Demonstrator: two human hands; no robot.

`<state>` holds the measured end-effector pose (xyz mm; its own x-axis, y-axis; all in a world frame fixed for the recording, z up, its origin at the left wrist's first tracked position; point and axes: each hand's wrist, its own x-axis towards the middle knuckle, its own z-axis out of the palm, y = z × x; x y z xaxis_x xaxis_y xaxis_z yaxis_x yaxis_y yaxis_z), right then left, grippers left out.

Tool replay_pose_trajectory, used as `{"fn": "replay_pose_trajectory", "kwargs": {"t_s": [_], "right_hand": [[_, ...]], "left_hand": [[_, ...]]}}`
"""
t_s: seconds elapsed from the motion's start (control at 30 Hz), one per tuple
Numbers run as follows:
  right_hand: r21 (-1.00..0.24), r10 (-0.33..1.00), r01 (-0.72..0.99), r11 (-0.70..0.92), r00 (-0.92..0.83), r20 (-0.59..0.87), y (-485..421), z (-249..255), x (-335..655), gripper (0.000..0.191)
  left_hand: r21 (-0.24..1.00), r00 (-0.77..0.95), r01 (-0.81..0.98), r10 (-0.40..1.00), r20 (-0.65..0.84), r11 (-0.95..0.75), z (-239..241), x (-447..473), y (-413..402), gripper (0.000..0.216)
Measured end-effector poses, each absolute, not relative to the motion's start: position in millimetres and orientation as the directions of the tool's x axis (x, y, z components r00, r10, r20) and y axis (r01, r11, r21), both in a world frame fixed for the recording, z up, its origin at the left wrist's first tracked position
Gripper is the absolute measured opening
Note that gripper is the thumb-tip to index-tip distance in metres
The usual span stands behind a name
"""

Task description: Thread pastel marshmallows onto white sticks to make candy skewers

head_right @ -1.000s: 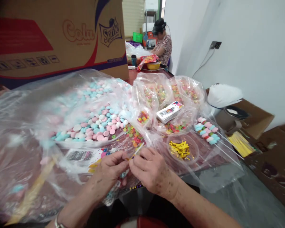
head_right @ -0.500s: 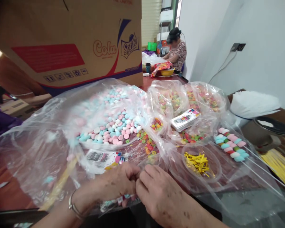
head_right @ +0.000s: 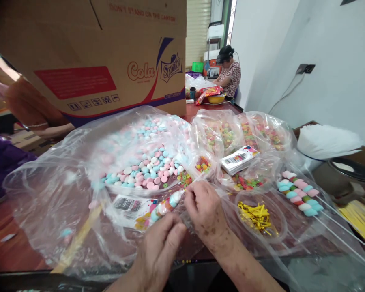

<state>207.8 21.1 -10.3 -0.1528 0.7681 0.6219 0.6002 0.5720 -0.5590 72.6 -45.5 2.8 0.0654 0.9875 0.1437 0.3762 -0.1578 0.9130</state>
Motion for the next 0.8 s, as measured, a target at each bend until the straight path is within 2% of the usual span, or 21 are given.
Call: {"fn": "replay_pose_trajectory", "kwargs": {"t_s": [0.03,0.1,0.13,0.2,0.27,0.33,0.37,0.43,0.47,0.53,0.57,0.63,0.7,0.77,0.8], "right_hand": [[-0.581,0.764,0.565,0.586,-0.144,0.63,17,-7,202,0.015],[-0.626,0.758,0.471,0.621,-0.158,0.633,7,-1,190,0.016],[-0.656,0.76,0.408,0.635,-0.179,0.624,1,1,184,0.017],[-0.76,0.807,0.273,0.589,-0.233,0.542,-7,0,176,0.018],[-0.891,0.878,0.142,0.43,-0.293,0.378,-9,-3,173,0.015],[-0.965,0.918,0.062,0.255,-0.328,0.222,-6,-8,175,0.014],[-0.977,0.932,0.044,0.207,-0.312,0.184,-4,-9,177,0.015],[-0.98,0.954,0.034,0.197,-0.236,0.183,-2,-9,181,0.017],[-0.979,0.96,0.025,0.203,-0.202,0.194,-3,-8,181,0.018],[-0.983,0.961,-0.045,0.178,-0.208,0.184,-10,-3,179,0.017],[-0.987,0.956,-0.093,0.134,-0.248,0.154,-14,-1,176,0.017],[-0.983,0.931,-0.185,-0.011,-0.361,0.057,-25,0,167,0.02],[-0.943,0.886,-0.263,-0.202,-0.46,-0.061,-34,-3,156,0.024],[-0.882,0.826,-0.3,-0.364,-0.541,-0.157,-40,-9,147,0.026],[-0.874,0.796,-0.283,-0.395,-0.58,-0.172,-42,-12,143,0.027]], "left_hand": [[0.972,0.023,0.235,1.0,-0.013,0.007,2,72,-43,0.035],[0.964,-0.032,-0.126,0.97,-0.241,0.235,4,68,-32,0.041],[0.918,-0.014,-0.297,0.96,-0.28,0.263,7,65,-27,0.041],[0.842,0.038,-0.485,0.967,-0.25,0.237,17,53,-18,0.049],[0.868,0.1,-0.475,0.989,-0.112,0.146,30,37,-17,0.06],[0.96,0.328,-0.274,0.944,0.036,0.058,43,23,-23,0.07],[0.988,0.481,-0.151,0.875,0.056,0.02,47,17,-27,0.069],[0.999,0.54,0.037,0.841,0.014,-0.04,49,12,-35,0.061],[0.993,0.487,0.115,0.872,-0.036,-0.023,47,12,-37,0.057],[0.981,0.264,0.17,0.955,-0.136,0.093,37,14,-41,0.049],[0.979,0.143,0.122,0.973,-0.182,0.165,31,16,-42,0.044],[0.971,-0.023,-0.086,0.974,-0.227,0.224,20,21,-44,0.034],[0.948,-0.083,-0.257,0.973,-0.217,0.19,12,27,-49,0.031],[0.94,-0.137,-0.318,0.975,-0.178,0.127,9,33,-55,0.029],[0.944,-0.189,-0.316,0.969,-0.159,0.093,8,34,-59,0.029]]}}
